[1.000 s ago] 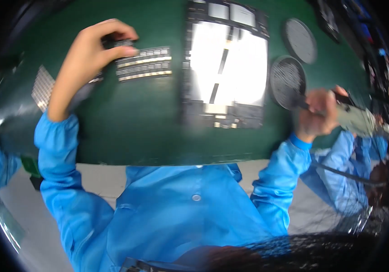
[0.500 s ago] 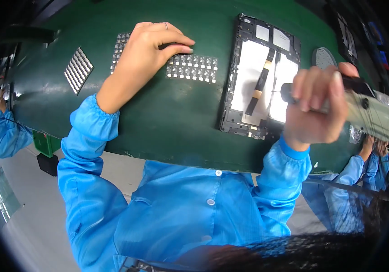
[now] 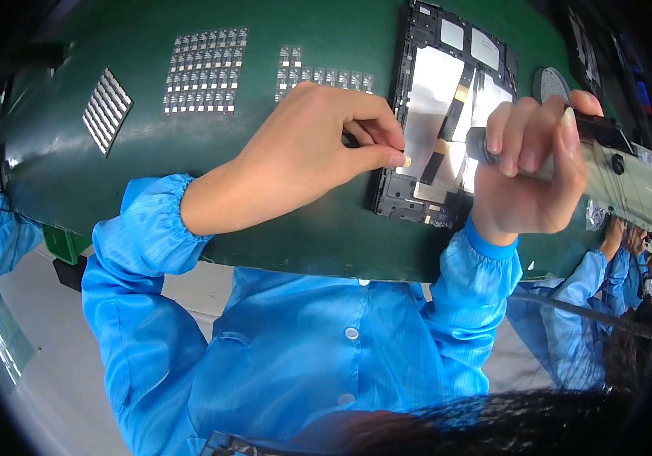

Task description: Installing small components and securing them with an electric screwdriver inside tablet chassis.

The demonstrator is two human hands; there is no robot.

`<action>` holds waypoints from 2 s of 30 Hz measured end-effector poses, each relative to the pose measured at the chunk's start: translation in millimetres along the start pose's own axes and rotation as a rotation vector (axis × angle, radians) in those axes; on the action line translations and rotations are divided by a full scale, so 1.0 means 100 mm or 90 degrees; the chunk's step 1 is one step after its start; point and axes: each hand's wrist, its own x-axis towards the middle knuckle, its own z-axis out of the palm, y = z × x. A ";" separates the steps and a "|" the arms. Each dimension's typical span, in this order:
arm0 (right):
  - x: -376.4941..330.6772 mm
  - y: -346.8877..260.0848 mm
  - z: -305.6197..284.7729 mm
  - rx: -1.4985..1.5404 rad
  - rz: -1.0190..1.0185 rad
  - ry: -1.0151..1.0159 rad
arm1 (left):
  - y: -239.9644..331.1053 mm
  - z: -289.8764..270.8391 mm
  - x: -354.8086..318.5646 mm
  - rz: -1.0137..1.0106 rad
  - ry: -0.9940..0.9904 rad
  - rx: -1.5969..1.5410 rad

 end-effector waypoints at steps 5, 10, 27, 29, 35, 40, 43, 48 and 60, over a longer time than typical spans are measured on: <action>-0.01 -0.04 0.01 -0.060 0.009 -0.085 | 0.04 0.01 -0.01 0.032 0.029 0.064; -0.01 -0.02 0.01 -0.043 0.005 -0.120 | -0.02 0.02 0.00 0.083 0.036 0.115; -0.18 0.19 0.30 -0.111 0.092 -0.072 | -0.17 0.01 0.03 -0.061 -0.034 -0.137; -0.16 0.19 0.28 -0.111 0.098 -0.079 | -0.17 0.01 0.04 -0.054 -0.032 -0.129; -0.16 0.25 0.28 -0.103 0.102 -0.101 | -0.23 0.02 0.05 -0.047 -0.026 -0.114; -0.19 0.25 0.30 -0.124 0.099 -0.097 | -0.24 0.03 0.04 -0.037 -0.025 -0.108; -0.19 0.25 0.32 -0.127 0.119 -0.090 | -0.24 0.02 0.03 -0.024 -0.025 -0.107; -0.21 0.25 0.48 -0.264 0.129 -0.035 | -0.26 0.00 0.02 -0.014 -0.024 -0.100; -0.15 0.30 0.25 -0.243 0.041 -0.090 | -0.25 0.06 0.11 -0.024 -0.029 -0.154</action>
